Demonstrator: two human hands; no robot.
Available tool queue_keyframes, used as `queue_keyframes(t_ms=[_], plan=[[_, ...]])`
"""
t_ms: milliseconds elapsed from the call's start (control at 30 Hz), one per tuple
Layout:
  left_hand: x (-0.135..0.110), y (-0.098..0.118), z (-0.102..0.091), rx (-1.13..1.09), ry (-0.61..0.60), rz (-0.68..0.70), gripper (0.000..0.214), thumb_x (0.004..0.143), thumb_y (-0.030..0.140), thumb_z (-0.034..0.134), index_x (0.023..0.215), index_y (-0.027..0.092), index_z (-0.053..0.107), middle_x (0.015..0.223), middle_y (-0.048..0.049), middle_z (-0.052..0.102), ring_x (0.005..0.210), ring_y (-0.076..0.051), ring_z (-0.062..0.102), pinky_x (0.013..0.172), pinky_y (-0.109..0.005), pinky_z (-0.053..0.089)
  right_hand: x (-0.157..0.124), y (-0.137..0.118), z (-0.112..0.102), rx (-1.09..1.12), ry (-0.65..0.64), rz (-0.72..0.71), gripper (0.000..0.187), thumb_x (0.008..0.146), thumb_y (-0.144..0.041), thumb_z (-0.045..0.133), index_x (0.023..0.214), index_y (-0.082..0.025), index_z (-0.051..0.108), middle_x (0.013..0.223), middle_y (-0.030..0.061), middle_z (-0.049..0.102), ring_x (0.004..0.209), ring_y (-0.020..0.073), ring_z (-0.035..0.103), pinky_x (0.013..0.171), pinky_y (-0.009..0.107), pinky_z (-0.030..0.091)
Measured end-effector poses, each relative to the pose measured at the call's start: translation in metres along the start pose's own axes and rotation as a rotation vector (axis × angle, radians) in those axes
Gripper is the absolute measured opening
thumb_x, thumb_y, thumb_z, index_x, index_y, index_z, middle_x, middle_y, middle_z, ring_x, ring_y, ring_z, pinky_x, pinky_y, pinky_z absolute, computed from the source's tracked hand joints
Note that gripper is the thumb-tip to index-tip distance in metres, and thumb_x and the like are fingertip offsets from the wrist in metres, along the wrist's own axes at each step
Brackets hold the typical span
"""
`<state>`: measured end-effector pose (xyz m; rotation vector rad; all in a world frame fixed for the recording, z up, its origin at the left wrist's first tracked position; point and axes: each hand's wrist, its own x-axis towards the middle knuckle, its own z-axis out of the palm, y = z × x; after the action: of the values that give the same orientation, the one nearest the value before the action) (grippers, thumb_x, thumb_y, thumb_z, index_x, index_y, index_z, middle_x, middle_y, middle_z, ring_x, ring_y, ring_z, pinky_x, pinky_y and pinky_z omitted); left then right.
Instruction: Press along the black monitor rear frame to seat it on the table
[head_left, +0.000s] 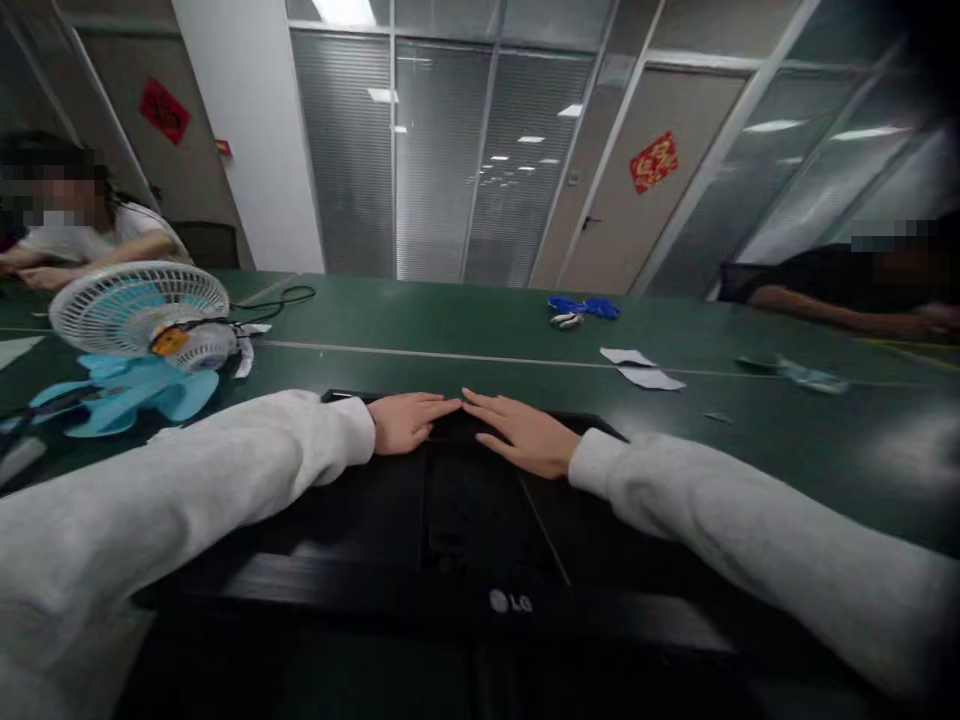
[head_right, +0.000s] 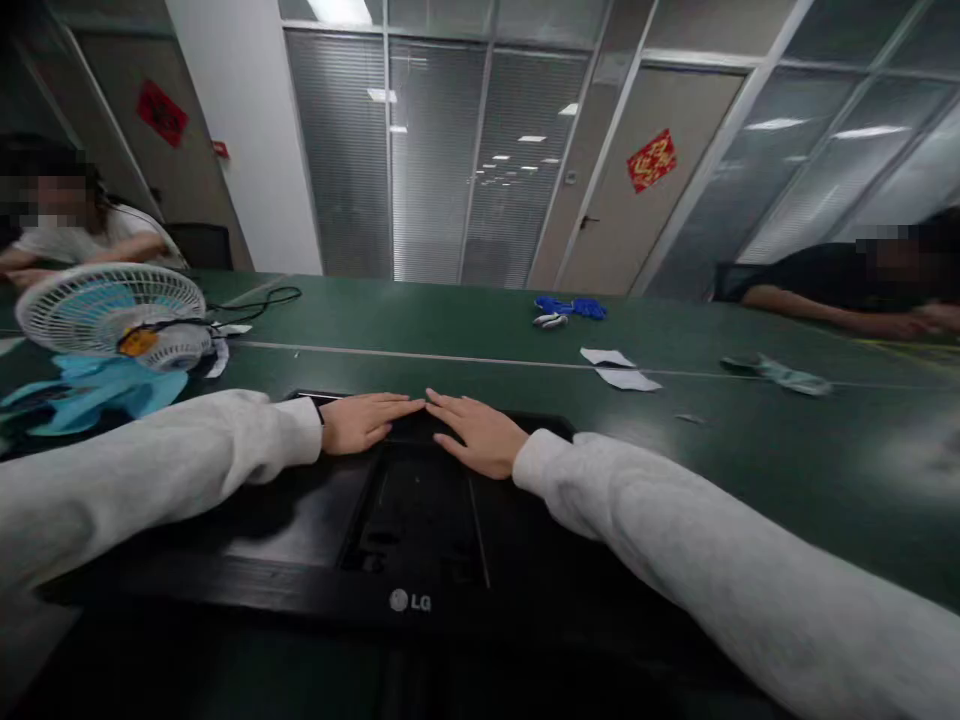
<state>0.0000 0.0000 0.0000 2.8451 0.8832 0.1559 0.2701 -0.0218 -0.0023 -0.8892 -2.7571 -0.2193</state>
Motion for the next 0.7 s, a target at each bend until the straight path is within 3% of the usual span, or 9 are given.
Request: queue_keyframes(t_ms=[133,300,467,533,600,700], plan=[[-0.008,0.005,-0.009,0.000,-0.014,-0.024,0.048,0.097,0.033,0.062,0.141,0.021,0.047,0.148,-0.0120,0.045,0.133,-0.032,0.048,0.108,-0.059,0.040,0.005,-0.008,-0.009,-0.022,-0.021,-0.012,0.048,0.095,-0.040,0.056,0.137,-0.019,0.049,0.142,0.0123,0.045,0.127,0.0246,0.048,0.106,0.051,0.043],[-0.040,0.011,-0.042,-0.033,-0.091,-0.111,0.048,0.100,0.040,0.057,0.142,0.020,0.046,0.140,-0.0124,0.053,0.124,-0.029,0.057,0.104,-0.055,0.046,0.007,-0.012,-0.030,-0.046,-0.103,0.022,0.046,0.095,-0.039,0.057,0.136,-0.019,0.050,0.140,0.0120,0.047,0.125,0.0238,0.050,0.105,0.050,0.045],[-0.084,0.030,-0.081,-0.079,-0.129,-0.177,0.045,0.105,0.050,0.040,0.135,0.021,0.055,0.128,-0.0094,0.065,0.114,-0.023,0.065,0.102,-0.046,0.049,-0.010,-0.020,-0.071,-0.063,-0.174,0.082,0.031,0.096,-0.037,0.057,0.115,-0.014,0.061,0.114,0.0080,0.061,0.101,0.0152,0.060,0.089,0.037,0.054],[-0.099,0.046,-0.094,-0.108,-0.127,-0.153,0.045,0.107,0.049,0.029,0.136,0.027,0.056,0.129,-0.0028,0.067,0.117,-0.018,0.064,0.105,-0.034,0.047,-0.025,-0.033,-0.090,-0.069,-0.145,0.079,0.024,0.097,-0.033,0.055,0.110,-0.014,0.063,0.102,0.0050,0.064,0.090,0.0121,0.062,0.082,0.032,0.055],[-0.114,0.066,-0.103,-0.126,-0.112,-0.128,0.043,0.108,0.045,0.028,0.135,0.029,0.057,0.131,0.0020,0.066,0.118,-0.015,0.064,0.104,-0.026,0.046,-0.042,-0.053,-0.107,-0.079,-0.073,0.056,0.019,0.097,-0.024,0.049,0.107,-0.019,0.065,0.101,0.0016,0.067,0.089,0.0114,0.064,0.080,0.029,0.055],[-0.135,0.102,-0.108,-0.091,-0.066,-0.121,0.041,0.107,0.044,0.031,0.135,0.028,0.057,0.128,0.0014,0.068,0.113,-0.016,0.067,0.099,-0.027,0.049,-0.067,-0.090,-0.122,-0.119,0.092,0.054,0.023,0.099,-0.024,0.043,0.105,-0.024,0.064,0.106,-0.0019,0.069,0.091,0.0102,0.066,0.078,0.025,0.055]])
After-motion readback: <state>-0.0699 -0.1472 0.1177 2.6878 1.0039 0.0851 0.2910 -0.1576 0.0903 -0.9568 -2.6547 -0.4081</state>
